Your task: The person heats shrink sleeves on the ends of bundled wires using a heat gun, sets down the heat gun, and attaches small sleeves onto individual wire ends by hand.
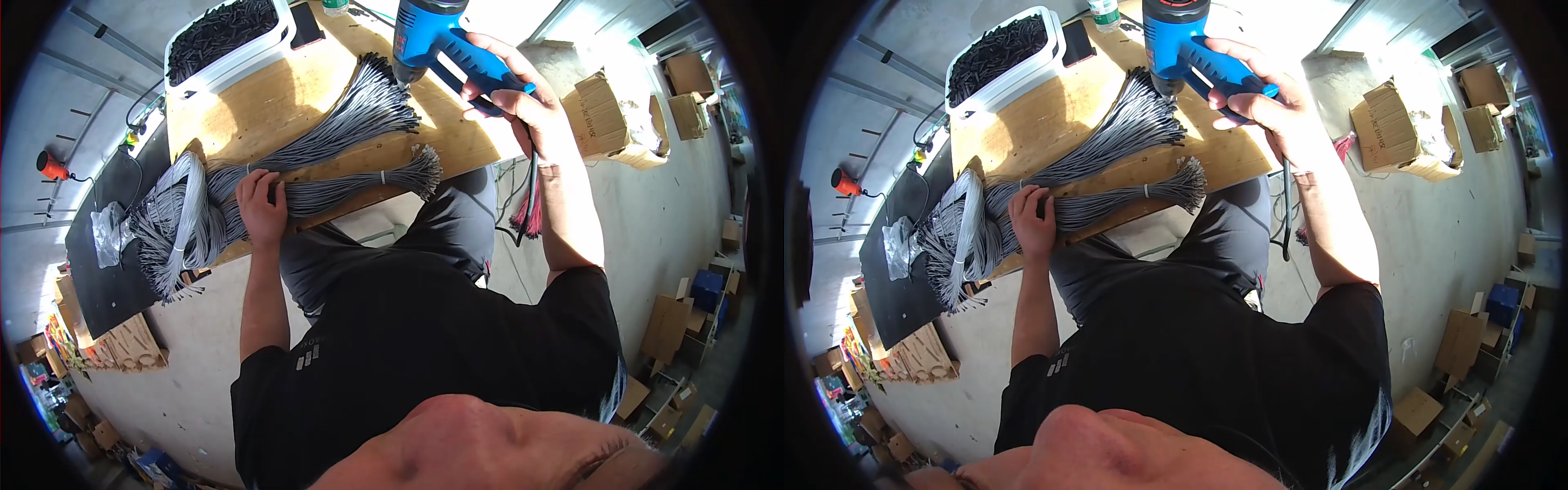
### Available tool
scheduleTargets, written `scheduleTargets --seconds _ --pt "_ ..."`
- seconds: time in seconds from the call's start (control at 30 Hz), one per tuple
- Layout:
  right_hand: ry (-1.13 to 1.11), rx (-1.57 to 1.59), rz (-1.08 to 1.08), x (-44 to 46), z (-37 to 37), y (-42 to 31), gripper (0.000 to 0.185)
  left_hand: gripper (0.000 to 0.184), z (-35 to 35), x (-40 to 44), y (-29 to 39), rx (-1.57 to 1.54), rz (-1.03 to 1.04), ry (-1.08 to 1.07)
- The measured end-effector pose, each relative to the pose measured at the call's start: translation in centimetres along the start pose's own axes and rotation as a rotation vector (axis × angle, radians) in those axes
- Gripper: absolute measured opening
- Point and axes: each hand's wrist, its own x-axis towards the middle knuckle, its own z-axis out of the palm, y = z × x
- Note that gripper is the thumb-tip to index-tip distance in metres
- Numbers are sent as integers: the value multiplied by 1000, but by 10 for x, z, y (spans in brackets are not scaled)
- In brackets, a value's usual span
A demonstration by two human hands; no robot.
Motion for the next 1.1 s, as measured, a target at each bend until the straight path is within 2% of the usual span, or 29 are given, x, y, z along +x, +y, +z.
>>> scheduleTargets --seconds 0.27,0.5,0.87,0.93,1.1 --pt "-13 127 50 -3 0 -2 69 22 0 0 1 -3 -9 -10" --pt "-17 99 16 -9 -9 4 69 24 -3 -1 -4 -20 -4 6" --pt "53 34 10 -1 -14 -1 73 25 11 69 9 -129 57 27" --pt "59 28 26 1 -14 0 73 26 21 87 7 -277 47 -24" --pt "62 7 55 14 -9 -1 74 24 47 123 10 -278 42 -124"
